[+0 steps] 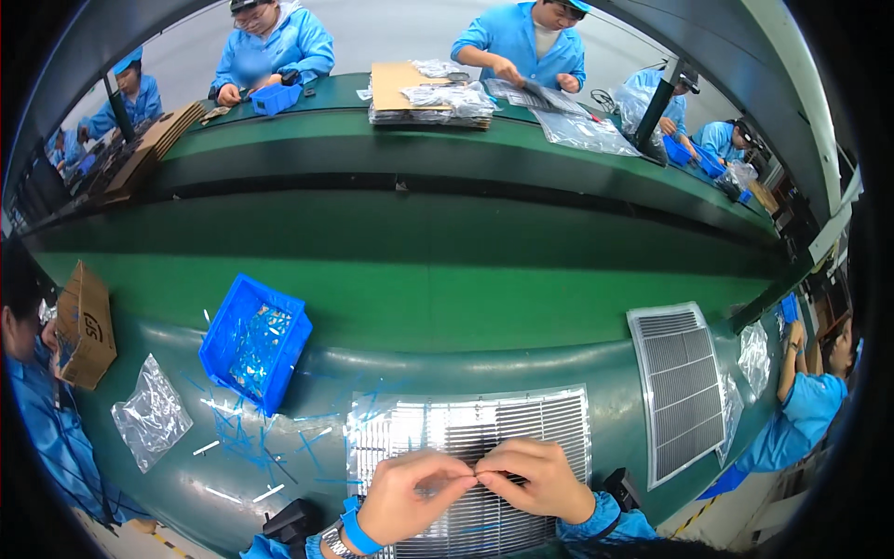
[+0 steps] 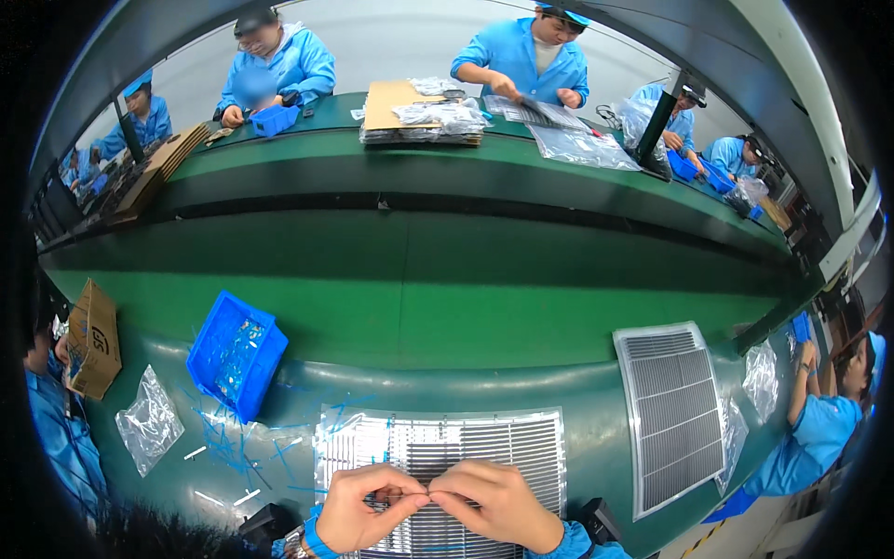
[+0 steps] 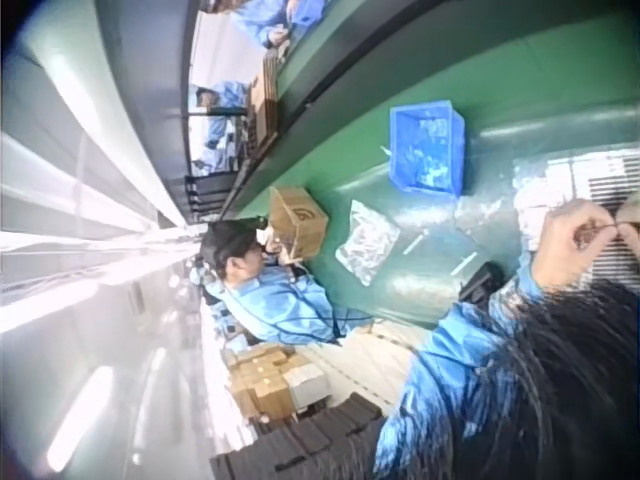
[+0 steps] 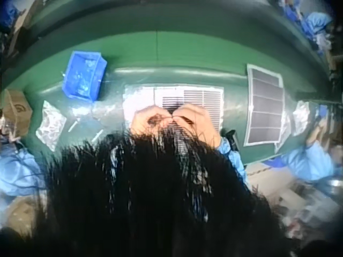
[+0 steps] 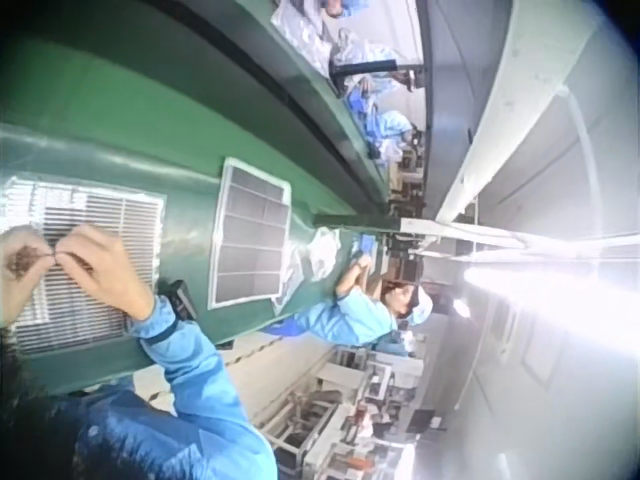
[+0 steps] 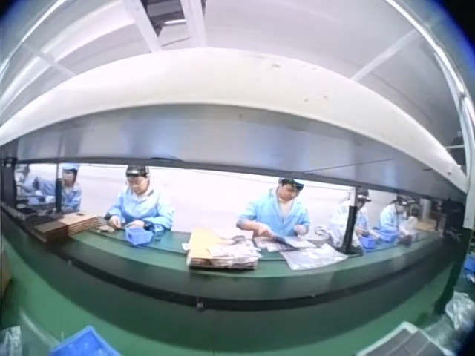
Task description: Manually assemble small electronic components onto a grid-like panel at a manufacturing workstation.
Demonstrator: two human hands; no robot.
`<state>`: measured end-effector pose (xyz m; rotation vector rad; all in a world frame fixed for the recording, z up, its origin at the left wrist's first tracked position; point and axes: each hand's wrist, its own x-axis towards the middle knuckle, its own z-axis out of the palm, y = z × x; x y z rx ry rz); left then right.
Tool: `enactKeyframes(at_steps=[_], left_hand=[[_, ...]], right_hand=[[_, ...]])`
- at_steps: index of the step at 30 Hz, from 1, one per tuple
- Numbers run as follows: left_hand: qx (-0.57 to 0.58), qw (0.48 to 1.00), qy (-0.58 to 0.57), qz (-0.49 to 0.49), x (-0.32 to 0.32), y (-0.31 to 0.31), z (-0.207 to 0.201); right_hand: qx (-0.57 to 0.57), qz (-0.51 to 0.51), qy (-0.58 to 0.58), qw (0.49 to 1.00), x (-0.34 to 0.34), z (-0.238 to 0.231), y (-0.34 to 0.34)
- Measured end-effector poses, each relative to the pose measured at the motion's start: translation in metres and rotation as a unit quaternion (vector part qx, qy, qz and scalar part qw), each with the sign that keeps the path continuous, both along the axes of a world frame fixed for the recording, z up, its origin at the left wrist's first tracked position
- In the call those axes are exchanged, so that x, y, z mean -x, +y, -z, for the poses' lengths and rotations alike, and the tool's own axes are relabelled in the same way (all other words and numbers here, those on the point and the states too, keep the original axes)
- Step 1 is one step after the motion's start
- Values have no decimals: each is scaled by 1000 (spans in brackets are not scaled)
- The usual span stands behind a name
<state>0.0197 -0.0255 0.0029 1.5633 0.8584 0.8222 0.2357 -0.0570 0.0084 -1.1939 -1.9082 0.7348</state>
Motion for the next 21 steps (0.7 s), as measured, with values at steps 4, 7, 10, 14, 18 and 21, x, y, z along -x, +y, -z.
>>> enactKeyframes(at_steps=[4, 7, 10, 14, 18, 21], left_hand=[[19, 1000, 5, -17, 0, 4, -3], [40, 999, 15, -13, 2, 4, -2], [31, 999, 39, -1, 3, 5, -4], [21, 999, 38, 14, 2, 4, -1], [25, 1000, 4, 0, 1, 4, 2], [28, 999, 8, 15, 1, 5, 3]], right_hand=[[25, 28, 0, 999, -2, -5, 2], [45, 24, 3, 999, -3, -8, 2], [38, 5, 3, 999, -1, -5, 2], [73, 13, 21, 997, 0, -7, 0], [99, 10, 37, 994, 0, -8, -1], [81, 5, 25, 996, -2, -6, -1]])
